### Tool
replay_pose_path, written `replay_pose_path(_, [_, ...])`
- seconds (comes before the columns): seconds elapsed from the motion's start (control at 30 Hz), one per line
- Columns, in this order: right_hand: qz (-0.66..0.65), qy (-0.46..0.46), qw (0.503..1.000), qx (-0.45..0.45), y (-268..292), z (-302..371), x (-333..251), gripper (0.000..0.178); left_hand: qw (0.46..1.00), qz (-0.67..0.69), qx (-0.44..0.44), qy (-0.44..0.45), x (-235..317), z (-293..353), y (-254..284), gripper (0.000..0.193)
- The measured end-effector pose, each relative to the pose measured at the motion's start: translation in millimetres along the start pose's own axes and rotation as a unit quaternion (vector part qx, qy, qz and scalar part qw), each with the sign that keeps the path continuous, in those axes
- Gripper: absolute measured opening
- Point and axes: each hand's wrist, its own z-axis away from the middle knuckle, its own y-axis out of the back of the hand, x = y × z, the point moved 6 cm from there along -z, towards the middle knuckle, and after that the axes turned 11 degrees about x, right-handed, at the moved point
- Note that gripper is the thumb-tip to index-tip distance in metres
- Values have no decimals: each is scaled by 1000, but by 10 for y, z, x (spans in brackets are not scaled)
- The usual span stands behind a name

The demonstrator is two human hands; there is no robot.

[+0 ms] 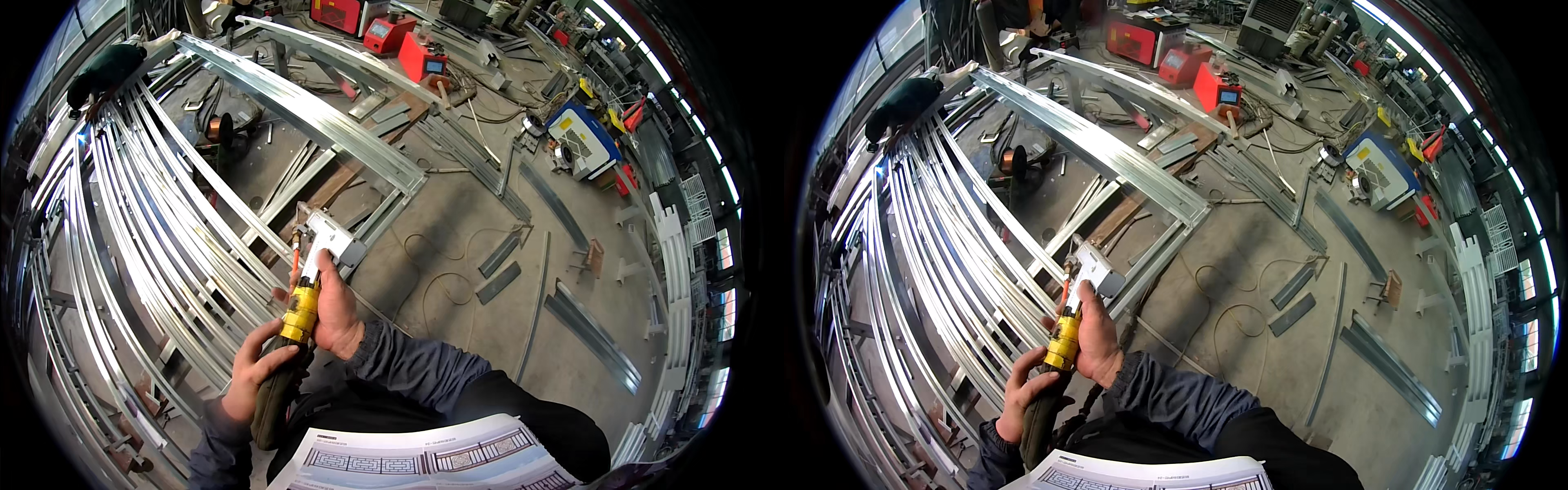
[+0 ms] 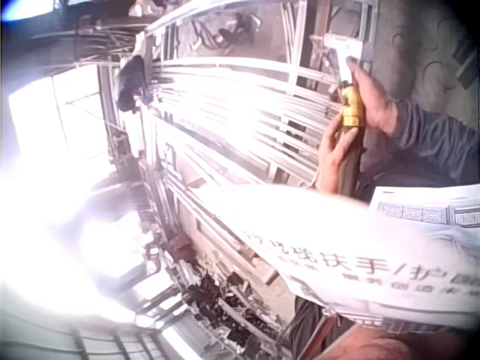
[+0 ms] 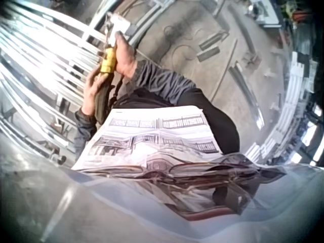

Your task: The person assembles a metal frame by positioning and welding metal bars together, then grinding the welded joints to smooth them. They handle a welding torch and an angle grinder, moving between welding and grinding steps while working on a large rectangular frame structure.

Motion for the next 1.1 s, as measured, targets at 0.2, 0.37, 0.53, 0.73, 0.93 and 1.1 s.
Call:
replay_pose_path(0.2, [36, 153, 987, -24, 328, -376, -725, 44, 919, -333, -57, -202, -195, -374, -410, 62])
replay_pose_path(0.37, [141, 287, 947, -10, 933, -448, -1792, 44, 969, -208, -88, -101, -430, -780, -1111, 65])
replay_pose_path(0.53, [201, 249, 945, 74, 1772, -567, -2403, 51, 959, -156, -188, -145, -714, -1459, -2160, 73])
replay_pose_path(0.73, [225, 197, 939, 172, 2349, -713, -2632, 40, 945, -122, -231, -197, -1199, -2264, -3169, 79])
replay_pose_path(0.93, [223, 155, 948, 163, 2472, -1001, -2565, 40, 896, -191, -260, -305, -1705, -2704, -3541, 82])
replay_pose_path(1.1, [285, 163, 930, 165, 2445, -1148, -2546, 39, 880, -225, -279, -312, -1975, -2677, -3590, 85])
